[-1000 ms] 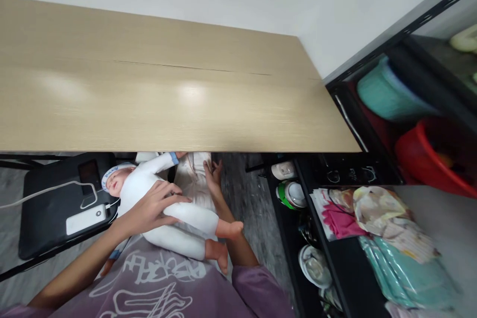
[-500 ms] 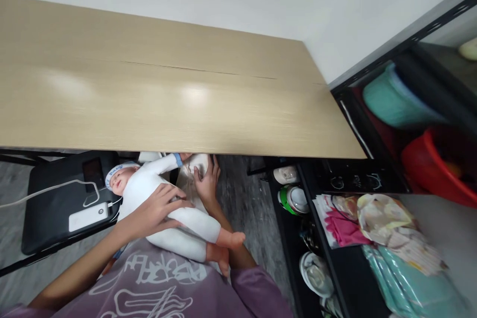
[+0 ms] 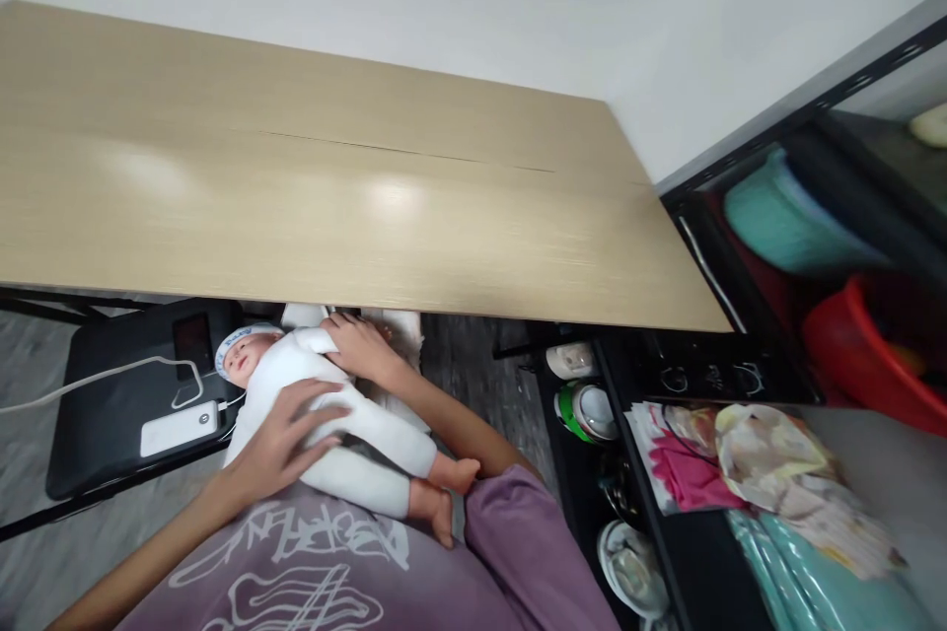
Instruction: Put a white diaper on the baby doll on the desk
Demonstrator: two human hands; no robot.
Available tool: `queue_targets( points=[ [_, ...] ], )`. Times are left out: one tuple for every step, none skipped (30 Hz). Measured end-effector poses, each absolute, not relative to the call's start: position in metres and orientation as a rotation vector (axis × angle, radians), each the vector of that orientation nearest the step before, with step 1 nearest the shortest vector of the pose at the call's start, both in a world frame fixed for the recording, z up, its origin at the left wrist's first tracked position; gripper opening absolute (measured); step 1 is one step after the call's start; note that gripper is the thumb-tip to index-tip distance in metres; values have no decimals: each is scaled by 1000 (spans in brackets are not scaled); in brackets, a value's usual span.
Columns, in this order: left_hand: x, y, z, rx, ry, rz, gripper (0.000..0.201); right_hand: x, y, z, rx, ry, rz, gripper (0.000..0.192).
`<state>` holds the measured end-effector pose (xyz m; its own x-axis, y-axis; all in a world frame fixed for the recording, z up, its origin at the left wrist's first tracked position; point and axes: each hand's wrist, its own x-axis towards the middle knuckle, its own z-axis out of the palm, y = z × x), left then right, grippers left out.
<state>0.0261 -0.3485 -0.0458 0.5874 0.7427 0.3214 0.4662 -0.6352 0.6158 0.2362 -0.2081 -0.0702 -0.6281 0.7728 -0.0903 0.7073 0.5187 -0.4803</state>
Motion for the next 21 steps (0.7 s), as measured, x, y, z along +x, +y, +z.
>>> queue_targets(
  points=[
    [8,-361,-59,2257,1192,906,33,235,-209,-67,-1253,-2611,738,28],
    [-10,-374,-74,2129,1418,1008,29,234,-211,-64,-1230,-2604,740,28],
    [-29,-385,-88,1970,1596,1048,29,232,-213,-59,-1215,-2598,744,28],
    [-46,-394,-102,1770,1720,1005,38,231,-215,-55,-1207,-2592,751,29],
    [-61,-401,-113,1564,1768,925,50,230,-216,-50,-1203,-2588,756,30],
    [-72,-405,-121,1378,1762,829,61,228,-217,-46,-1202,-2585,756,31],
    [-80,-406,-126,1234,1727,742,70,226,-218,-41,-1199,-2580,754,31],
    [-84,-406,-128,1142,1694,676,77,225,-219,-36,-1189,-2578,749,31],
    [-86,-404,-126,1102,1675,624,79,224,-221,-30,-1174,-2577,742,30],
    [-85,-402,-121,1102,1672,582,80,225,-223,-24,-1153,-2574,730,29],
    [-83,-399,-113,1125,1675,548,79,227,-225,-17,-1129,-2568,714,29],
    [-81,-398,-103,1157,1674,526,77,232,-229,-10,-1100,-2560,697,30],
    [-78,-397,-92,1195,1665,518,75,238,-233,-1,-1071,-2546,682,31],
    [-75,-398,-80,1240,1654,531,74,247,-239,8,-1049,-2523,670,32],
    [-73,-399,-68,1298,1648,560,72,258,-245,17,-1029,-2496,665,34],
    [-71,-400,-56,1365,1652,595,71,270,-251,27,-1023,-2461,664,36],
    [-68,-401,-44,1436,1653,622,69,283,-257,36,-1032,-2424,663,36],
    [-65,-400,-32,1503,1646,634,67,296,-263,45,-1055,-2382,659,36],
    [-61,-397,-20,1556,1627,636,67,308,-268,52,-1102,-2337,651,37],
    [-56,-391,-9,1587,1611,642,67,320,-272,58,-1161,-2296,636,38],
    [-50,-382,1,1600,1598,633,68,330,-273,62,-1237,-2255,614,39]
  ],
)
